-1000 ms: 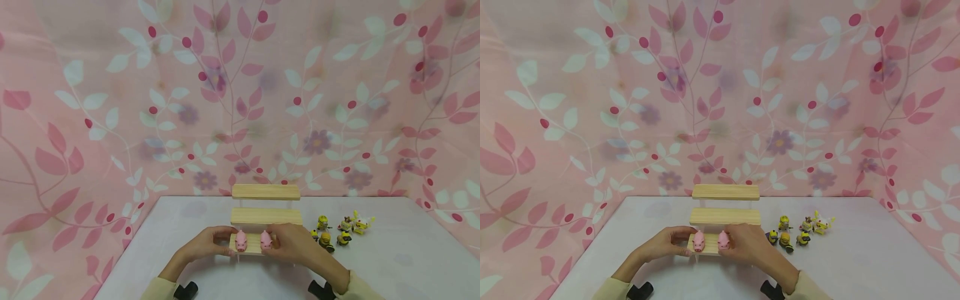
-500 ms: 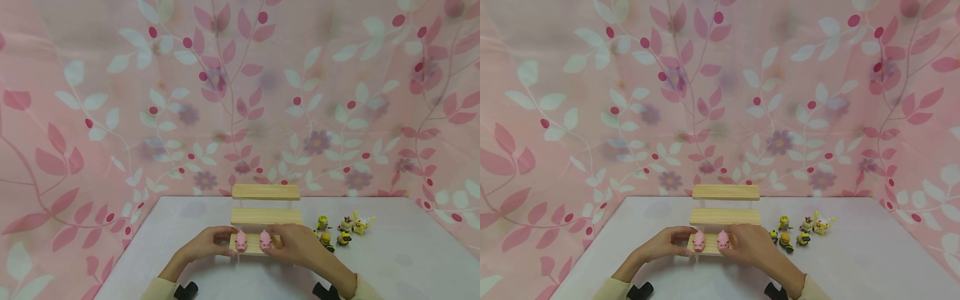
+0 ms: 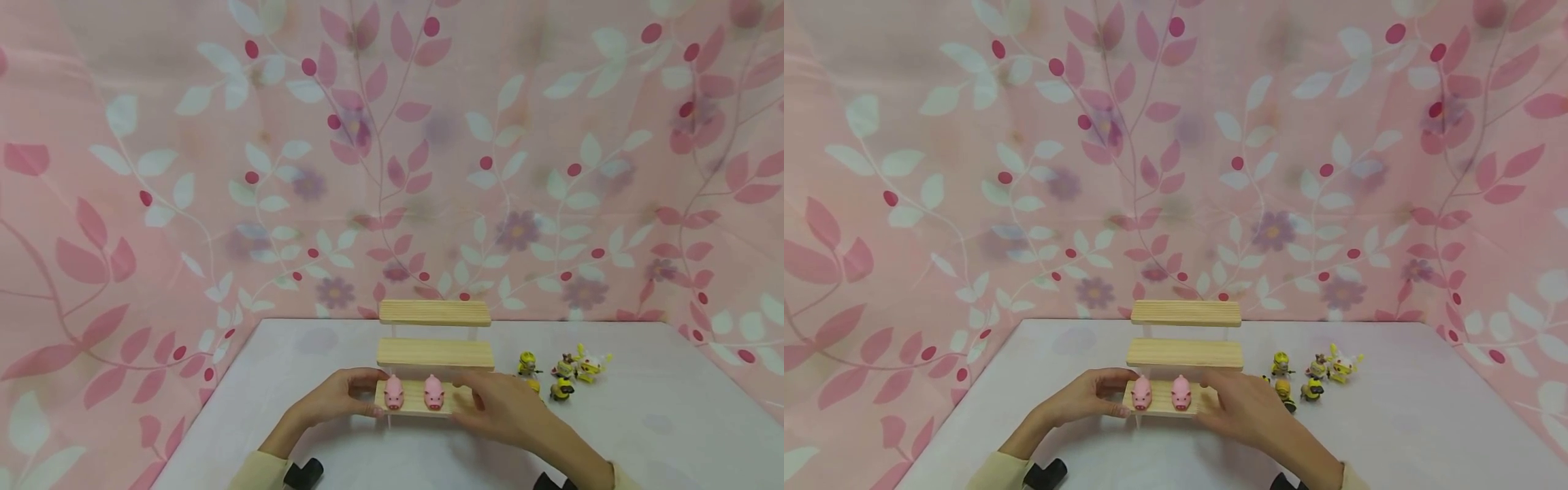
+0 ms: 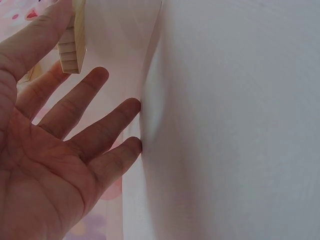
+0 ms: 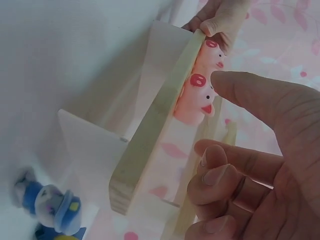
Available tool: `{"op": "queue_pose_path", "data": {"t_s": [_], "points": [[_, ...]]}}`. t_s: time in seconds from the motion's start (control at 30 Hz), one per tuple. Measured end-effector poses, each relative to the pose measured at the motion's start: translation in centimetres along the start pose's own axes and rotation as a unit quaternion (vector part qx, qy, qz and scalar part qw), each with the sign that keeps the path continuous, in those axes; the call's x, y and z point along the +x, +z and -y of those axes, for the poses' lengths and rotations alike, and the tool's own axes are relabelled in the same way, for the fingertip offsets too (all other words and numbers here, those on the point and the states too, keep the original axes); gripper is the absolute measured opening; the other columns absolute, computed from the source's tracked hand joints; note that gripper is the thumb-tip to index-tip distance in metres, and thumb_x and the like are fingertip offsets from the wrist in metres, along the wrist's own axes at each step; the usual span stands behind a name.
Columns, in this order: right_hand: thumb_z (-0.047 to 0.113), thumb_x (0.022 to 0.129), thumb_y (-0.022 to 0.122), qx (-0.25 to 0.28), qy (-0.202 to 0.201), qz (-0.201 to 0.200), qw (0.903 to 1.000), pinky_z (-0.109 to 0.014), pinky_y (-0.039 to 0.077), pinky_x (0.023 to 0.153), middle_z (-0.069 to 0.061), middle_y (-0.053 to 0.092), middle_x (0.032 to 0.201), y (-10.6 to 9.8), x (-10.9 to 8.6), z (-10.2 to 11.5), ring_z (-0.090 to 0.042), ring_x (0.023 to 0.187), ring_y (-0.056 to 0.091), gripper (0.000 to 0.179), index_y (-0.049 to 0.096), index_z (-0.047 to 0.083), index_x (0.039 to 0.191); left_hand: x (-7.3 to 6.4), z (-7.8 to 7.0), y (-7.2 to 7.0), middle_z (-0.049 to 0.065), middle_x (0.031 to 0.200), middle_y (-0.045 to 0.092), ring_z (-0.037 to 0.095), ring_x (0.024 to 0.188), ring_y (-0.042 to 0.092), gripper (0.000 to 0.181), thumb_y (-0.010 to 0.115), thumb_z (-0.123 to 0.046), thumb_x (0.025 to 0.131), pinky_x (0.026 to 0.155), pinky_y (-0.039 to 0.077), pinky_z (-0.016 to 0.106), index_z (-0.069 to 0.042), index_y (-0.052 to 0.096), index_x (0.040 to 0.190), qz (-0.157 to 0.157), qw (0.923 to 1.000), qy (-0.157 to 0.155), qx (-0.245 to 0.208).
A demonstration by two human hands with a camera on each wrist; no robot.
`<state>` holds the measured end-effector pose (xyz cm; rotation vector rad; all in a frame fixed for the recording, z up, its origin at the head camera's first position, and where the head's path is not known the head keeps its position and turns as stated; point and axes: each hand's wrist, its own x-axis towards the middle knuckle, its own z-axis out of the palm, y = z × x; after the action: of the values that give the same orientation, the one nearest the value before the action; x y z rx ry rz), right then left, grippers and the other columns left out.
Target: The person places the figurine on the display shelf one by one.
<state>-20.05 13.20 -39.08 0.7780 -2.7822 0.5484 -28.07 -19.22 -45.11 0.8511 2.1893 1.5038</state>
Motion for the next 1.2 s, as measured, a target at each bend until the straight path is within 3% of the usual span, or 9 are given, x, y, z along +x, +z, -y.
{"op": "queue_pose_path", "data": {"t_s": [0.13,0.43,0.77,1.2], "points": [[0.049,0.080,0.078,-0.007,0.001,-0.015,0.9999,-0.020,0.028,0.044,0.020,0.040,0.061,-0.1,-0.8,-0.3,0.002,0.051,0.034,0.042,0.068,0.022,0.110,0.1,0.0,0.0,0.003,0.130,0.063,0.021,0.120,0.058,0.053,0.083,-0.018,0.082,0.102,0.042,0.052,-0.016,0.062,0.130,0.001,1.0000,-0.001,-0.002],[0.043,0.077,0.083,-0.046,-0.055,-0.088,0.9935,-0.018,0.028,0.047,0.022,0.036,0.064,-0.6,-2.6,-1.2,0.004,0.053,0.030,0.040,0.067,0.021,0.107,0.1,0.0,0.1,0.003,0.129,0.063,0.021,0.120,0.058,0.052,0.083,-0.017,0.082,0.103,0.041,0.052,-0.015,0.063,0.130,0.001,1.0000,-0.001,-0.008],[0.049,0.081,0.078,-0.036,0.025,-0.036,0.9984,-0.020,0.031,0.046,0.018,0.042,0.067,-1.0,-4.0,-2.7,0.002,0.055,0.034,0.042,0.066,0.023,0.112,0.0,-0.1,0.0,0.003,0.130,0.063,0.022,0.120,0.058,0.052,0.083,-0.019,0.082,0.103,0.041,0.053,-0.015,0.062,0.130,0.001,1.0000,-0.001,-0.004],[0.048,0.080,0.078,-0.045,0.050,-0.025,0.9974,-0.020,0.026,0.044,0.018,0.037,0.064,-0.7,-4.7,-4.2,0.001,0.050,0.030,0.039,0.068,0.024,0.109,0.0,-0.2,0.1,0.003,0.130,0.063,0.021,0.119,0.059,0.052,0.083,-0.019,0.082,0.104,0.040,0.053,-0.015,0.063,0.129,-0.002,1.0000,-0.006,0.004]]}}
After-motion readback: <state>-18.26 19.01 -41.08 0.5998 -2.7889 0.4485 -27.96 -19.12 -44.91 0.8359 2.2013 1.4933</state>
